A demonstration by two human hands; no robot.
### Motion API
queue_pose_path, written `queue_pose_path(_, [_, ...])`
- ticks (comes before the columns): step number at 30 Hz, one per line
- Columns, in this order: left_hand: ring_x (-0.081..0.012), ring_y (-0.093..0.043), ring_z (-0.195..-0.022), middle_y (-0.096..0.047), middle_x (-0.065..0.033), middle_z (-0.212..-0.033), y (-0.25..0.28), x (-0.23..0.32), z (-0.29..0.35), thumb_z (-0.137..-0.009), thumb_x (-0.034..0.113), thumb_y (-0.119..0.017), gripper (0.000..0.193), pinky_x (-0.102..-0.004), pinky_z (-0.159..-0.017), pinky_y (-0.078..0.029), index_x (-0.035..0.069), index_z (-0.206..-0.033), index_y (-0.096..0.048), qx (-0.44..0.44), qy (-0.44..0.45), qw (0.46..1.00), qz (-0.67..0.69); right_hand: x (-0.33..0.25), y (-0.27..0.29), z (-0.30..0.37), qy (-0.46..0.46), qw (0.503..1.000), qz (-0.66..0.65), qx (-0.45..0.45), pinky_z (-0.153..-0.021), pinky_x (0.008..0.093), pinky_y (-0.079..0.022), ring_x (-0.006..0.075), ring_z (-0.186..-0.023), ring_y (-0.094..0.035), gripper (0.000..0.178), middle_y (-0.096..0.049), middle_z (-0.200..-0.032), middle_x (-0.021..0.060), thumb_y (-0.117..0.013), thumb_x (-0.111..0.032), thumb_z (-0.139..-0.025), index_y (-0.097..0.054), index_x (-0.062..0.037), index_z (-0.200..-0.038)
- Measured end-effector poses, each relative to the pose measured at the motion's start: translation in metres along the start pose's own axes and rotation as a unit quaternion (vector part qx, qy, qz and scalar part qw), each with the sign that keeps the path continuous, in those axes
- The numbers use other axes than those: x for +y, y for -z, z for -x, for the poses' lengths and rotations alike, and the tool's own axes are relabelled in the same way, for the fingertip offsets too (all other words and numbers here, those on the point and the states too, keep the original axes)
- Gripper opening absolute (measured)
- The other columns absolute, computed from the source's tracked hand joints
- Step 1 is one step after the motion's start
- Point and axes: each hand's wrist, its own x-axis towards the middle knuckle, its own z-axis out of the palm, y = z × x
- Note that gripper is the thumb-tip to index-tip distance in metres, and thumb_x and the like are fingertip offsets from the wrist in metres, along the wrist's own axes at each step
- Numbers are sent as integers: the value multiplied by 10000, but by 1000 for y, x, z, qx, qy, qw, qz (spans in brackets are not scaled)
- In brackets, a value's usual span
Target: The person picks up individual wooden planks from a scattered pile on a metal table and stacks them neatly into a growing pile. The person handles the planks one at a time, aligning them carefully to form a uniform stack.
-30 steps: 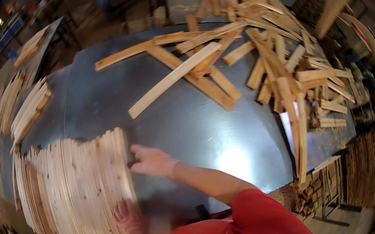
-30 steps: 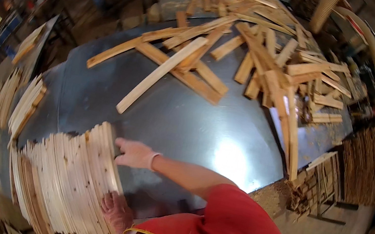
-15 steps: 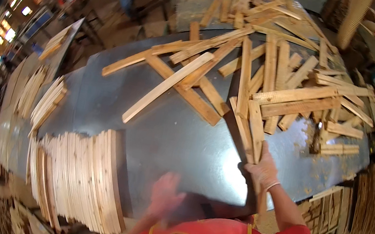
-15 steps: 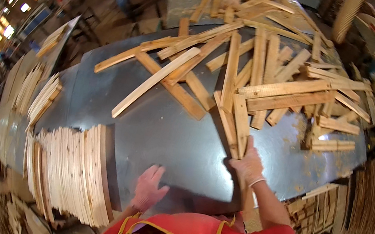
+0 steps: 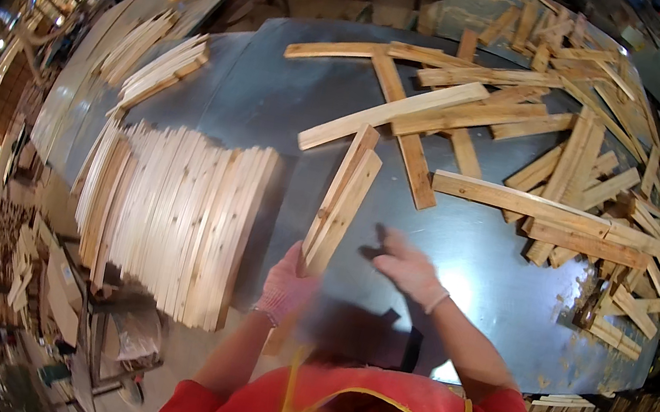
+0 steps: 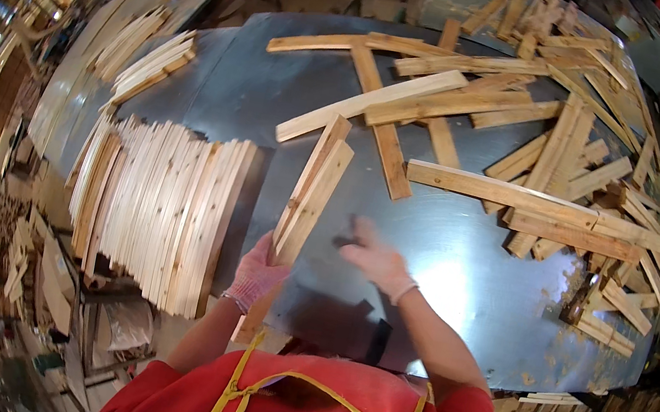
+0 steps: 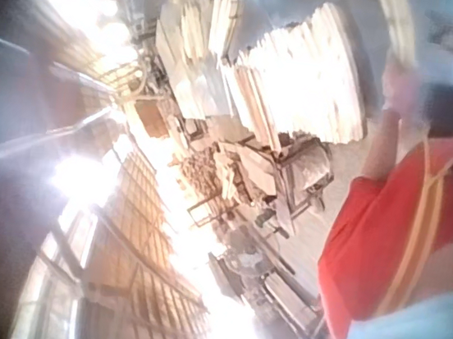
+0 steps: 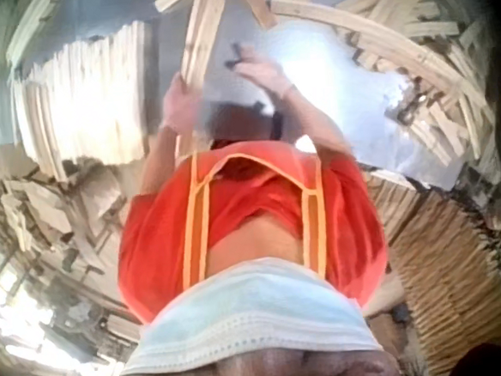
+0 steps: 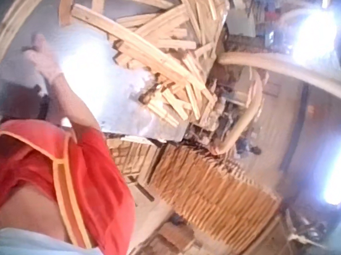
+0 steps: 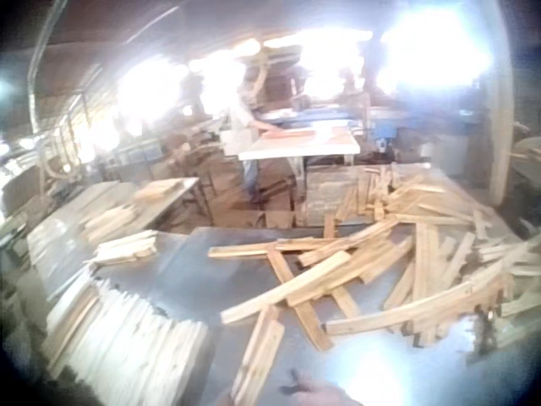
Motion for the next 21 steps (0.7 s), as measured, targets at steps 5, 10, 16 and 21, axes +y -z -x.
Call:
queue_pose_path(5, [-348,-563,-1357,-597,-153,-1449,81,-50,46,-813,241,-829,906,-502,-1152,-440,73,-1599,-413,147,-26,871,-469,27,85,17,12,926,284,248,-1228,461,-406,395,-1444,-519,809,-565,-1547,229,-772,-342,-869,-501,-27,-1564])
queue_pose_path(10, [-361,-397,-1501,-452,-143,-1585,125,-90,52,-844,352,-796,890,-567,-1209,-342,133,-1607,-394,150,-43,806,-571,7,149,-9,-42,769,584,258,-1197,468,-427,382,-1390,-562,881,-600,-1484,188,-834,-295,-782,-483,-78,-1560])
queue_pose_path(16, [-385,-396,-1498,-453,-147,-1578,119,-52,45,-849,356,-782,805,-571,-1209,-340,116,-1556,-480,116,-81,811,-568,14,147,-30,-213,805,547,84,-1037,462,-545,414,-1166,-711,773,-757,-1193,205,-821,-343,-753,-604,-118,-1460])
queue_pose_path(21, [-391,-396,-1491,-455,-145,-1568,77,-37,22,-836,351,-796,772,-557,-1206,-349,96,-1514,-527,109,-184,849,-484,-25,80,17,-171,956,237,-7,-1032,379,-529,327,-1146,-709,836,-747,-1219,214,-853,-280,-725,-586,-22,-1475])
